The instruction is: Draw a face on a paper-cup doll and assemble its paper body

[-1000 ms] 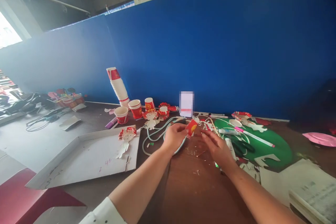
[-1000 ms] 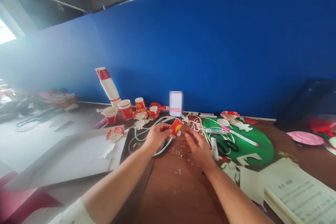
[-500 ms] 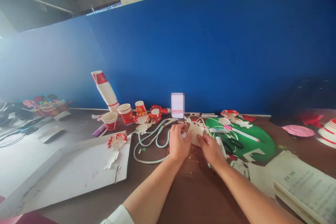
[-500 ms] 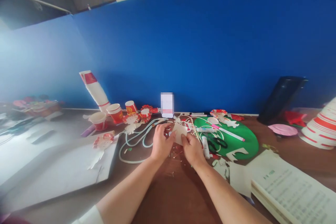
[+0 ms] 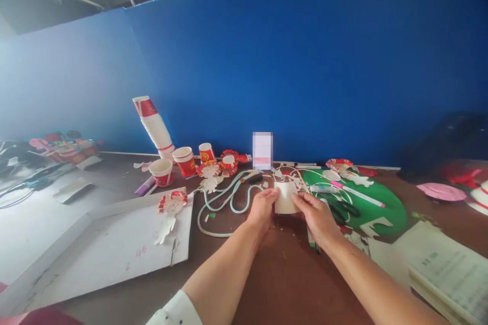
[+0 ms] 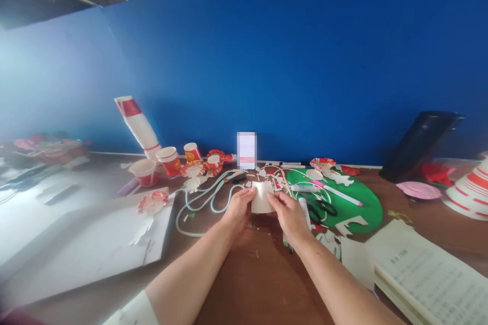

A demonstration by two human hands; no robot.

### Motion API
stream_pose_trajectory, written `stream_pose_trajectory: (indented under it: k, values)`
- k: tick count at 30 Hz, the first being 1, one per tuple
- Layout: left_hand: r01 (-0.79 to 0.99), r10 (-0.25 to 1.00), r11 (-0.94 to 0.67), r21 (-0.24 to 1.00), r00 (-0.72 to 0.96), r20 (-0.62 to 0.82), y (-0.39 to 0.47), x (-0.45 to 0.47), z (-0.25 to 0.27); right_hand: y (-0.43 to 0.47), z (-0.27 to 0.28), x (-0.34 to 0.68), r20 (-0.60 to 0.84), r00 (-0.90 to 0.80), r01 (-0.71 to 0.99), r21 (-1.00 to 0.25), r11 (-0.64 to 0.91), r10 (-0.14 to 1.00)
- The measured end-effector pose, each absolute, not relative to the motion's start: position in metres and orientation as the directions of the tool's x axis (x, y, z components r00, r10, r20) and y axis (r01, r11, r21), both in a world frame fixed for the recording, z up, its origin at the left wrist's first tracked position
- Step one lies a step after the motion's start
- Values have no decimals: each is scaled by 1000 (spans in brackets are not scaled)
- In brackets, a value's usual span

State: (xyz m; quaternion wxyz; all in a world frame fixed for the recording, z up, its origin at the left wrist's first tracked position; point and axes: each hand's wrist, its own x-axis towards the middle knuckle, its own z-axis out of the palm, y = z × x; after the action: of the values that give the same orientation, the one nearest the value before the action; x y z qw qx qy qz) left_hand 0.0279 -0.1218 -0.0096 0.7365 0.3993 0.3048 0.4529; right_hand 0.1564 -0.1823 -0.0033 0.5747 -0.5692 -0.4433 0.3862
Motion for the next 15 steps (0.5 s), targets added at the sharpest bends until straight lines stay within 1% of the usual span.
stream_pose_trajectory:
  k: [3,5,9,13,15]
  values:
    - [-282,936,152,947,350,-45,-120,26,-14,-183,-2,161,189,346,327,-942,71,919]
    - [-229,939,77,970,344,7,-119,24,-17,-183,-2,163,259,374,448,-891,71,891]
    - [-176,939,-49,983,328,105,-120,23,-18,-185,1,162,306,378,513,-855,78,874]
    - [34,970,-164,986,186,155,-123,21,-12,-192,8,152,367,322,586,-801,121,873]
    - [121,974,-213,970,110,200,-125,20,-8,-196,9,147,429,247,659,-732,174,869]
